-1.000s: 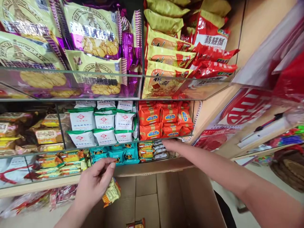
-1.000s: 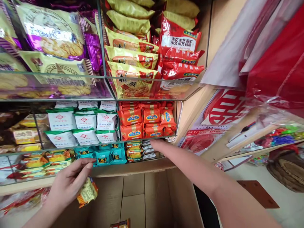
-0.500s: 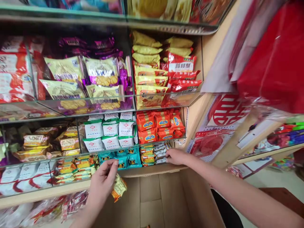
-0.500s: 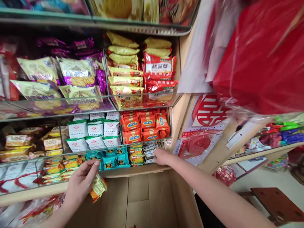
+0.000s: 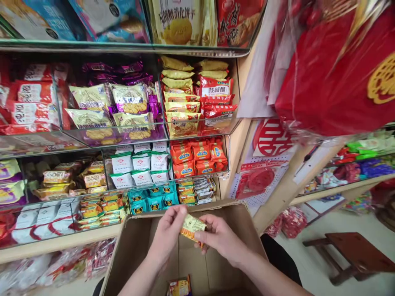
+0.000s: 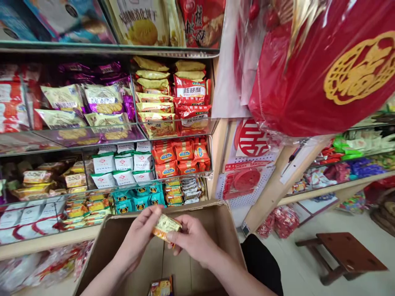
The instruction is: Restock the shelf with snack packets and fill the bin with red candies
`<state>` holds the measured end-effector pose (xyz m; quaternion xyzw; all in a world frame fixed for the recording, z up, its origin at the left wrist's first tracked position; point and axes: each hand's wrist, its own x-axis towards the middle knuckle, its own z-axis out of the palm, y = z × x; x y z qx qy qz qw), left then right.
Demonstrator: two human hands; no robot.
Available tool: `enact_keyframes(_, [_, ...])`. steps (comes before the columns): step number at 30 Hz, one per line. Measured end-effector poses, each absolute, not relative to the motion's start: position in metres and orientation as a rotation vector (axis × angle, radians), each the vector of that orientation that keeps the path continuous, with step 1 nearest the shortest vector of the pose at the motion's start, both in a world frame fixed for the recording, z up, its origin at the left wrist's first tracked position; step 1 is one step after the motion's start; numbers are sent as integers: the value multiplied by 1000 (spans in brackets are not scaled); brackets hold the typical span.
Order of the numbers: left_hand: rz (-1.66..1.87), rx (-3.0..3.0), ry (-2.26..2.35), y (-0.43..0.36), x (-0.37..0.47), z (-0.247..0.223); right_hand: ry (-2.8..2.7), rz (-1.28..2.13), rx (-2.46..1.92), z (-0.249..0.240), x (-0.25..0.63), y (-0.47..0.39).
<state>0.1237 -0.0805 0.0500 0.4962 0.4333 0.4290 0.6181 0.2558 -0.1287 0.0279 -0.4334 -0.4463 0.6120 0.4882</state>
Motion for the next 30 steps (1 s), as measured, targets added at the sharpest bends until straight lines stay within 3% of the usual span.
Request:
enact_keyframes(4, [923,934,892,-89,115,54,-1348,1005,-1272,28,268,-139])
enact_keyframes(8, [892,804,852,-98,113,54,-1669,504,-1181,29,270,-154])
enact_keyframes(10, [927,843,823,-100,113,49,-1668,555,-1118,27,268,-161])
enact_keyframes(17, [1069,916,782,-101,116,38,-926,1310,-1060,20,258,-154])
enact_keyframes(25, [831,970,895,-103,112,32,-914,1347,-1116,15,263,-153])
enact_keyframes(30, [898,1166,758,-105,117,11,-1089,1356,-1077,6,262,-152])
